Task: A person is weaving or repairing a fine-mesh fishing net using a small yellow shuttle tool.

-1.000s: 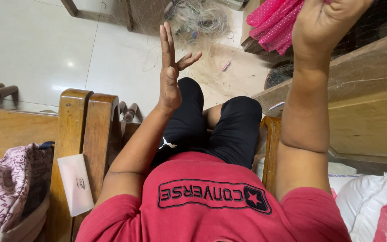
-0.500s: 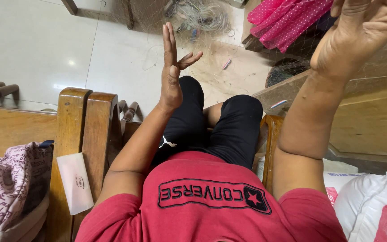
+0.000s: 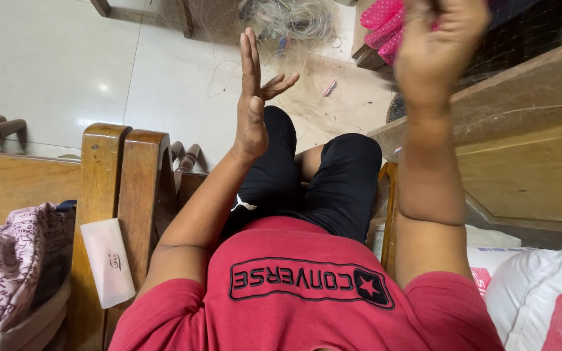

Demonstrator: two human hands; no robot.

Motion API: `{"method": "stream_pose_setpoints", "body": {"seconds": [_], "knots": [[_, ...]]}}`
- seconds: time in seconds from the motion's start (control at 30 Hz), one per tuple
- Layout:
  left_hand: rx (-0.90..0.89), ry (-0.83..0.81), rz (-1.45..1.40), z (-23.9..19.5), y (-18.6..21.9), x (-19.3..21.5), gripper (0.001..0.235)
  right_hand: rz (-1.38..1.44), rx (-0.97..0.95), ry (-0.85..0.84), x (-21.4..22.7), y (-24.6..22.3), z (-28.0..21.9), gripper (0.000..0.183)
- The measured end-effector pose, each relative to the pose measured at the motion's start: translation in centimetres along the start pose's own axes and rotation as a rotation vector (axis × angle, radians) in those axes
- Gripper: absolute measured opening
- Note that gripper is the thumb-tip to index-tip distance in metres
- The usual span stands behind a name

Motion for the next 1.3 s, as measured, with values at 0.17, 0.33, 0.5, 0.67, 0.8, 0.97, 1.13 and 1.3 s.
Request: {"method": "stream_pose_setpoints", "body": {"seconds": [0.17,0.33,0.5,0.67,0.8,0.97,1.13,1.3], "knots": [[-0.006,-0.008,0.017,-0.2,0.3,-0.4,0.081,-0.029,-0.101,-0.158,-6.6,1.5,-2.1,0.017],[0.005,-0.018,0.025,-0.1,0.7,-0.2,0.085,-0.146,-0.114,-0.145,-10.5,4.1,-2.8,0.015],[0.013,-0.017,0.027,0.0,0.8,0.1,0.084,-0.093,-0.339,-0.126,-12.1,5.9,-3.2,0.048],[0.015,-0.013,0.027,-0.1,0.4,-0.1,0.084,-0.155,-0.353,-0.162,-12.1,6.1,-3.5,0.033],[0.023,-0.015,0.004,-0.1,0.1,-0.2,0.084,0.062,-0.238,-0.042,-12.1,5.3,-2.7,0.026],[0.023,-0.011,0.013,0.0,0.5,0.0,0.083,0.243,-0.327,-0.066,-11.6,4.5,-2.8,0.037],[0.036,-0.036,-0.02,0.3,0.2,-0.6,0.083,0.047,-0.268,-0.002,-11.7,4.4,-3.2,0.057],[0.069,-0.075,-0.009,0.7,0.0,-1.1,0.087,0.18,-0.278,-0.085,-11.5,2.4,-1.9,0.059]]}}
Point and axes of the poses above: each hand's wrist, its own z-axis towards the middle knuckle, its own x-axis out of the back of the hand, y = z × x, the point moved 1 cm from there along z, towards the middle knuckle, and after that the axes turned 1 degree about -x, right-handed, at the moved point
